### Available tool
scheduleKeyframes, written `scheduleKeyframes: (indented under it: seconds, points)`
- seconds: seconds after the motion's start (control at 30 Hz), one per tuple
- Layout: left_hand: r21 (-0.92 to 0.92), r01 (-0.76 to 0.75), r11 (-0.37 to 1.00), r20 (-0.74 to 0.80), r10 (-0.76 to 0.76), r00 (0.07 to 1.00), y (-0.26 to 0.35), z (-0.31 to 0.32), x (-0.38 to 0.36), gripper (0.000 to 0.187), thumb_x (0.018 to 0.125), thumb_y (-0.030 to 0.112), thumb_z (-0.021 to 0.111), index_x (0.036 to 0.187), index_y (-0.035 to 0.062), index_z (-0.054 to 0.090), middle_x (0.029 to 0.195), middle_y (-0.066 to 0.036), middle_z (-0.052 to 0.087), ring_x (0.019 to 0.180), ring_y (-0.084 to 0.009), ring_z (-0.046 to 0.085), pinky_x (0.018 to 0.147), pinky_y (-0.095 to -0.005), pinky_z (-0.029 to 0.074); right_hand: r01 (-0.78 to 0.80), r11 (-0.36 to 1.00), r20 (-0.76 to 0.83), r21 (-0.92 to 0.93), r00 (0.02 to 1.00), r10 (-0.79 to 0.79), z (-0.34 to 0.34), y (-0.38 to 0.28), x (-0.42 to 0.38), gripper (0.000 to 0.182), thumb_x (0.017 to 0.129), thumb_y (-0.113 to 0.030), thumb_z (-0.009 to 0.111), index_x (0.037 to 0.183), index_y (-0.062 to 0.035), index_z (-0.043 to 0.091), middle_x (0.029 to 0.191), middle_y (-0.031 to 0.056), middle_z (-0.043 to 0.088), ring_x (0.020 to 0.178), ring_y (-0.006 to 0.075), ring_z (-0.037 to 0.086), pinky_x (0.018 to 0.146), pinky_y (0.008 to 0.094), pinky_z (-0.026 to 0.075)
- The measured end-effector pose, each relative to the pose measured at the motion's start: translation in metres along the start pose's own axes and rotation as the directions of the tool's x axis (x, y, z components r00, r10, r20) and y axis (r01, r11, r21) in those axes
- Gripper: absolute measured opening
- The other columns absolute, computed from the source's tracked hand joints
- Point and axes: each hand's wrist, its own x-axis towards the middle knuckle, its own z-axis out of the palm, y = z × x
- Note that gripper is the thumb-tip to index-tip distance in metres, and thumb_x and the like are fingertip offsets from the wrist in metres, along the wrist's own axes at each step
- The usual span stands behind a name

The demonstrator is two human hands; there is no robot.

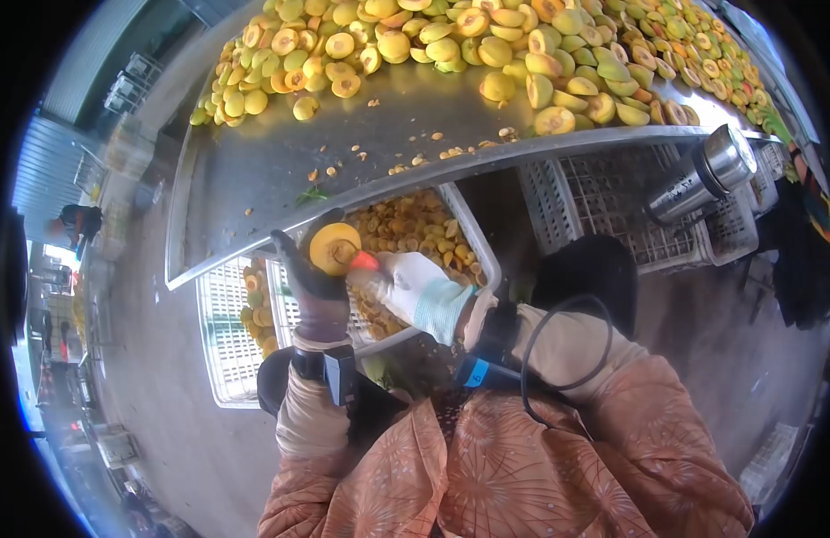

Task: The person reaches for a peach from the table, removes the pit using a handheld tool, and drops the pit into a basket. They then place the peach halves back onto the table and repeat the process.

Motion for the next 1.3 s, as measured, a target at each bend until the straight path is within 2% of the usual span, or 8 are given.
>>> scheduleKeyframes:
  seconds: [0.17,0.47,0.73,0.97,1.07,1.13,1.2,1.3]
  points:
    - [-0.316,0.191,0.929,-0.017,-0.207,0.978,0.017,0.018,-0.013,0.076,0.090,0.065,0.037,0.124,-0.0014,0.049,0.108,-0.014,0.059,0.102,-0.0251,0.056,0.093,-0.0361,0.043,-0.031,0.998,-0.032,-0.047,0.999,0.029,0.003,-0.005,0.003,0.055,0.093,-0.049,0.049,0.102,0.0037,0.060,0.083,0.0224,0.064,0.084,0.0314,0.064,0.075,0.0371,0.046]
    - [-0.118,0.153,0.981,-0.065,-0.161,0.985,0.018,0.035,-0.023,0.064,0.092,0.064,0.032,0.101,0.0049,0.055,0.091,-0.012,0.061,0.082,-0.0269,0.061,0.075,-0.0404,0.053,-0.081,0.995,0.014,-0.057,0.997,0.082,0.011,0.003,0.015,0.068,0.090,-0.062,0.040,0.105,0.0020,0.059,0.092,0.0259,0.063,0.093,0.0425,0.059,0.077,0.0426,0.046]
    - [-0.009,0.095,0.995,0.082,-0.094,0.992,0.016,0.010,-0.018,0.052,0.098,0.047,0.034,0.113,-0.0007,0.047,0.094,-0.013,0.060,0.082,-0.0207,0.062,0.073,-0.0313,0.053,-0.086,0.995,0.162,-0.058,0.982,0.094,0.007,-0.004,0.009,0.065,0.093,-0.057,0.043,0.091,0.0046,0.062,0.063,0.0072,0.058,0.066,0.0177,0.059,0.066,0.0326,0.045]
    - [-0.095,0.022,0.995,-0.127,-0.034,0.991,0.010,0.018,-0.011,0.056,0.099,0.050,0.027,0.109,-0.0004,0.049,0.078,-0.015,0.061,0.067,-0.0269,0.062,0.065,-0.0351,0.054,0.026,0.999,0.080,-0.021,0.996,-0.025,0.014,-0.009,0.007,0.067,0.090,-0.062,0.041,0.096,0.0006,0.065,0.074,0.0073,0.065,0.075,0.0220,0.062,0.075,0.0351,0.046]
    - [0.227,-0.233,0.945,0.053,0.227,0.972,0.012,0.017,-0.014,0.052,0.099,0.049,0.025,0.119,0.0039,0.044,0.081,-0.013,0.061,0.068,-0.0265,0.063,0.065,-0.0337,0.055,-0.043,0.999,0.176,0.018,0.984,0.039,0.009,0.004,0.010,0.067,0.090,-0.062,0.042,0.100,0.0004,0.064,0.077,0.0056,0.066,0.077,0.0209,0.062,0.077,0.0346,0.046]
    - [0.087,-0.121,0.989,0.024,0.120,0.993,0.015,0.018,-0.011,0.051,0.100,0.048,0.026,0.117,0.0040,0.044,0.080,-0.013,0.061,0.068,-0.0262,0.063,0.065,-0.0337,0.055,0.008,0.997,0.144,0.075,0.989,-0.019,0.005,0.007,0.013,0.066,0.091,-0.061,0.042,0.097,0.0002,0.065,0.073,0.0060,0.065,0.072,0.0199,0.061,0.073,0.0335,0.047]
    - [-0.227,0.099,0.969,0.137,-0.069,0.988,0.011,0.005,0.002,0.046,0.100,0.046,0.030,0.113,0.0046,0.045,0.079,-0.012,0.060,0.067,-0.0259,0.063,0.063,-0.0345,0.055,-0.452,0.861,0.536,0.234,0.799,0.273,-0.013,-0.004,0.013,0.063,0.092,-0.060,0.042,0.084,-0.0013,0.063,0.061,0.0036,0.057,0.058,0.0163,0.055,0.059,0.0302,0.044]
    - [-0.185,0.084,0.979,0.095,-0.067,0.993,0.009,0.002,0.001,0.046,0.099,0.046,0.033,0.110,0.0028,0.044,0.079,-0.012,0.060,0.066,-0.0259,0.062,0.061,-0.0352,0.054,-0.153,0.972,0.311,0.178,0.946,0.092,-0.003,-0.015,0.007,0.058,0.092,-0.059,0.043,0.073,-0.0055,0.057,0.052,-0.0005,0.046,0.048,0.0127,0.044,0.049,0.0277,0.036]
